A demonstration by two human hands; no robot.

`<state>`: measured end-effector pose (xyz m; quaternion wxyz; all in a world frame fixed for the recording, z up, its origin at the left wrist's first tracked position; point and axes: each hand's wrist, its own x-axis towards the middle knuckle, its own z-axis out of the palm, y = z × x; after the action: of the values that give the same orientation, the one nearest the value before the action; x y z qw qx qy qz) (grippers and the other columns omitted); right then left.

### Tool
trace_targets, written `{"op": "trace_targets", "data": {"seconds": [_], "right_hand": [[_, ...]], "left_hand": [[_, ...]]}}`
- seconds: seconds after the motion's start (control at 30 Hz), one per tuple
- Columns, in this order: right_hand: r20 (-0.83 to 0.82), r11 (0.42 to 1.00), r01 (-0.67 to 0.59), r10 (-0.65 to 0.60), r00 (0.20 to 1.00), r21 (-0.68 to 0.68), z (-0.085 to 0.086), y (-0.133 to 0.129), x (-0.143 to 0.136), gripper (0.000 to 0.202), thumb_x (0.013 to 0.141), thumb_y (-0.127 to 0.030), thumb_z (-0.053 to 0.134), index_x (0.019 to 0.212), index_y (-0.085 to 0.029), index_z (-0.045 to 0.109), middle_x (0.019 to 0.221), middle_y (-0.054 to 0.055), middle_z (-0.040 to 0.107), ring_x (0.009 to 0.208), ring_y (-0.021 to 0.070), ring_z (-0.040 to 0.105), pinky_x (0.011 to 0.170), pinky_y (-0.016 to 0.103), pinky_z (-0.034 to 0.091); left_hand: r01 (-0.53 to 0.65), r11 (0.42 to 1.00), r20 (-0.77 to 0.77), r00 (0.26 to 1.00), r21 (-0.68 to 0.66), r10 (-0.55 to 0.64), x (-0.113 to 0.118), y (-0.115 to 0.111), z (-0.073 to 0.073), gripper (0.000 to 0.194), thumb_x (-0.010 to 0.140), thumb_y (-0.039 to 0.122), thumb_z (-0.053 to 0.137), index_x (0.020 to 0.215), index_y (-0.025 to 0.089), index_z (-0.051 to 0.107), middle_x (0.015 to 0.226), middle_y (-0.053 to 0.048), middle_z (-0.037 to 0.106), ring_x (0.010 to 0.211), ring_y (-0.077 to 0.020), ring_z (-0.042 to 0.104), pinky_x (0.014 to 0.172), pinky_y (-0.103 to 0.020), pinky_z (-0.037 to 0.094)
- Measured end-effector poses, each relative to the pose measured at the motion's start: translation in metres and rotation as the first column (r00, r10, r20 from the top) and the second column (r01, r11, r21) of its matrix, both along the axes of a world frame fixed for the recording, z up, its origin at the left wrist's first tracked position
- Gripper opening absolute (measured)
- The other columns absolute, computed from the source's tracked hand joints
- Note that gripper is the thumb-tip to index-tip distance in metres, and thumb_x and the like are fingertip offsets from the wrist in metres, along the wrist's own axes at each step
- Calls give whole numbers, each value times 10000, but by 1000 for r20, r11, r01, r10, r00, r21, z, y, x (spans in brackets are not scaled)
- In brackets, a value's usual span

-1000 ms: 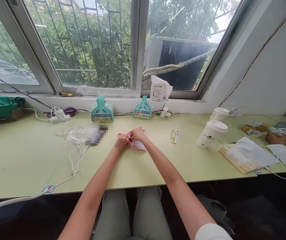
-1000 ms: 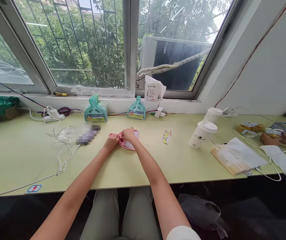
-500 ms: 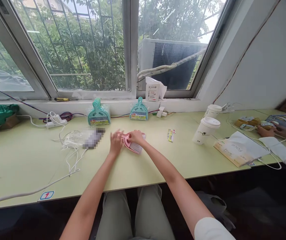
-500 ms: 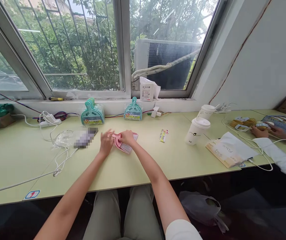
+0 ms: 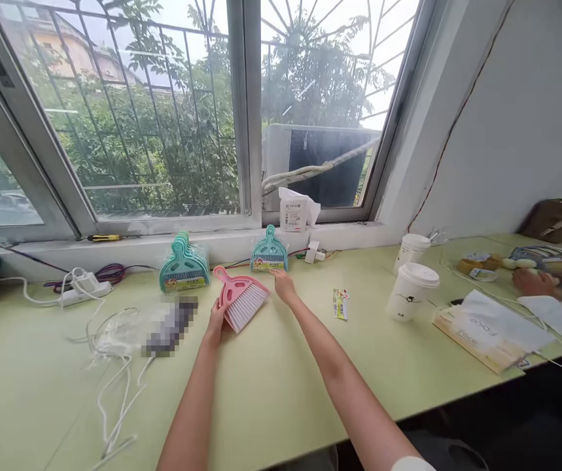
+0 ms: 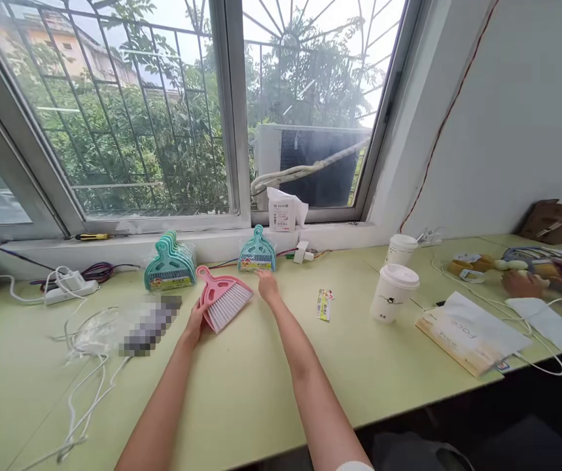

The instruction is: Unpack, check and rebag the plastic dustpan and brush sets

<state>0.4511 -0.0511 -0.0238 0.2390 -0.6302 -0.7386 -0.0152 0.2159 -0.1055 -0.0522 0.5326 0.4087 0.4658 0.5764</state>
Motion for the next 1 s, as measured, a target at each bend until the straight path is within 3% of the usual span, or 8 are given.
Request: {"op": "trace_targets", "data": {"seconds": [0.13, 0.23, 0.47, 0.7, 0.87, 1.0], "right_hand": [[257, 990, -108, 127, 958, -86, -8, 31, 22, 562, 913, -258, 385, 1463, -289, 272, 1556, 19, 218, 1445, 214, 146, 1147, 498, 166], [321, 987, -109, 142, 937, -118, -15, 58, 24, 523, 931, -361, 357, 1449, -341, 285, 1564, -14, 179, 1453, 228, 102, 1143, 572, 79], [355, 999, -10, 22, 935, -36, -26, 103, 20, 533, 900, -173, 334, 1386, -386, 392, 1542, -47, 248, 1436, 197, 174, 1141, 570, 31], [362, 994, 78, -44, 931, -82, -25, 109, 16, 610, 863, -89, 305, 1415, -344, 359, 1554, -34, 221, 1443, 207, 129, 1137, 580, -9], [318, 999, 35, -33, 947, -1, -15, 94, 12, 613, 853, -84, 310, 1435, -270, 354, 1529, 37, 300, 1387, 235, 271, 1166, 503, 19], [282, 995, 53, -75, 957, 87, -1, 92, 10, 603, 871, -112, 296, 1451, -278, 308, 1556, 12, 229, 1411, 206, 207, 1159, 473, 94]], "left_hand": [[-115, 993, -5, 993, 24, 115, -7, 11, -7, 319, 724, 285, 629, 1024, 188, 585, 1026, -73, 661, 920, -199, 647, 807, -314, 520], [-121, 992, -54, 991, 46, 123, -8, 16, -12, 291, 703, 278, 642, 974, 185, 591, 981, -68, 666, 919, -214, 642, 814, -320, 509], [-114, 988, -112, 986, 100, 125, -11, 24, -25, 344, 702, 316, 657, 1007, 167, 601, 1034, -79, 660, 979, -216, 620, 871, -314, 466], [-102, 993, -128, 986, 63, 109, -8, 25, -27, 320, 727, 271, 619, 1023, 154, 581, 1057, -98, 651, 996, -223, 613, 870, -326, 469], [-72, 997, -154, 985, 34, 76, -10, 24, -28, 357, 743, 329, 625, 1056, 166, 578, 1095, -103, 644, 1028, -236, 609, 878, -346, 467], [-76, 997, -175, 981, 25, 80, -10, 24, -29, 324, 752, 296, 609, 1044, 158, 579, 1100, -106, 646, 1022, -231, 611, 885, -347, 464]]}}
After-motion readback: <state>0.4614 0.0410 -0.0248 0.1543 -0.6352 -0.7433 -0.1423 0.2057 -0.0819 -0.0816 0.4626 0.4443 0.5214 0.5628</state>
